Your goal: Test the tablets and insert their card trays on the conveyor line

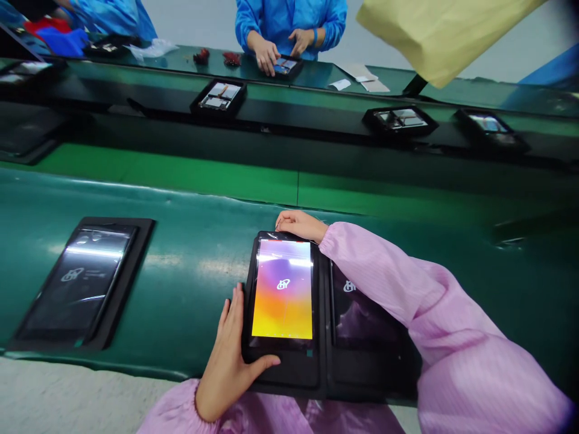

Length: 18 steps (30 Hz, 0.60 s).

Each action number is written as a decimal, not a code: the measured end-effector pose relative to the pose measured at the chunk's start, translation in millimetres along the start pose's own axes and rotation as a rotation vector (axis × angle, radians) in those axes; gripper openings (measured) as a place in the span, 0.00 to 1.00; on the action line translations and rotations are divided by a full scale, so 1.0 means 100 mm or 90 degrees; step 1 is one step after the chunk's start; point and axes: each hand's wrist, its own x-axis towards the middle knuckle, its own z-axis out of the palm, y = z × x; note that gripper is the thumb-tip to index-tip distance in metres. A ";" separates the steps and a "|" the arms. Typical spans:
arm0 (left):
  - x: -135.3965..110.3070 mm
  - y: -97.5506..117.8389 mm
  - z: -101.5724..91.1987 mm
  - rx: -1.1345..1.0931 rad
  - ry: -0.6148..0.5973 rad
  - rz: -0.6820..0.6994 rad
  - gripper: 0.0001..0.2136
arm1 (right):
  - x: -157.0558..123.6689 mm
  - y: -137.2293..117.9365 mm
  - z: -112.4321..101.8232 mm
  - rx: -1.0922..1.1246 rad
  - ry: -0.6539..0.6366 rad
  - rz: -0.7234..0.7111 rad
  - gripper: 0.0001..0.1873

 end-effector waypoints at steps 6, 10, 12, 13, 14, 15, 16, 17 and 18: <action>0.39 0.00 -0.26 0.051 -0.060 0.261 0.43 | 0.07 -0.07 -0.05 0.001 0.120 -0.009 0.07; 0.89 0.00 -0.35 0.104 -0.192 0.462 0.38 | -0.17 -0.04 -0.47 -0.023 0.303 -0.024 0.04; 1.14 0.02 -0.36 0.112 -0.262 0.536 0.37 | -0.54 0.13 -0.80 -0.049 0.420 -0.026 0.02; 1.25 0.03 -0.36 0.110 -0.288 0.566 0.36 | -0.78 0.27 -0.96 -0.066 0.486 -0.017 0.01; 1.36 0.05 -0.36 0.105 -0.308 0.592 0.36 | -1.04 0.44 -1.11 -0.098 0.570 0.003 0.02; 1.46 0.07 -0.35 0.101 -0.325 0.614 0.36 | -1.30 0.63 -1.24 -0.130 0.649 0.037 0.02; 1.54 0.08 -0.35 0.097 -0.341 0.632 0.36 | -1.56 0.83 -1.35 -0.147 0.698 0.077 0.03; 1.60 0.09 -0.35 0.096 -0.359 0.644 0.35 | -1.79 1.04 -1.44 -0.163 0.749 0.126 0.03; 1.65 0.09 -0.36 0.097 -0.379 0.651 0.34 | -1.98 1.24 -1.51 -0.177 0.786 0.180 0.02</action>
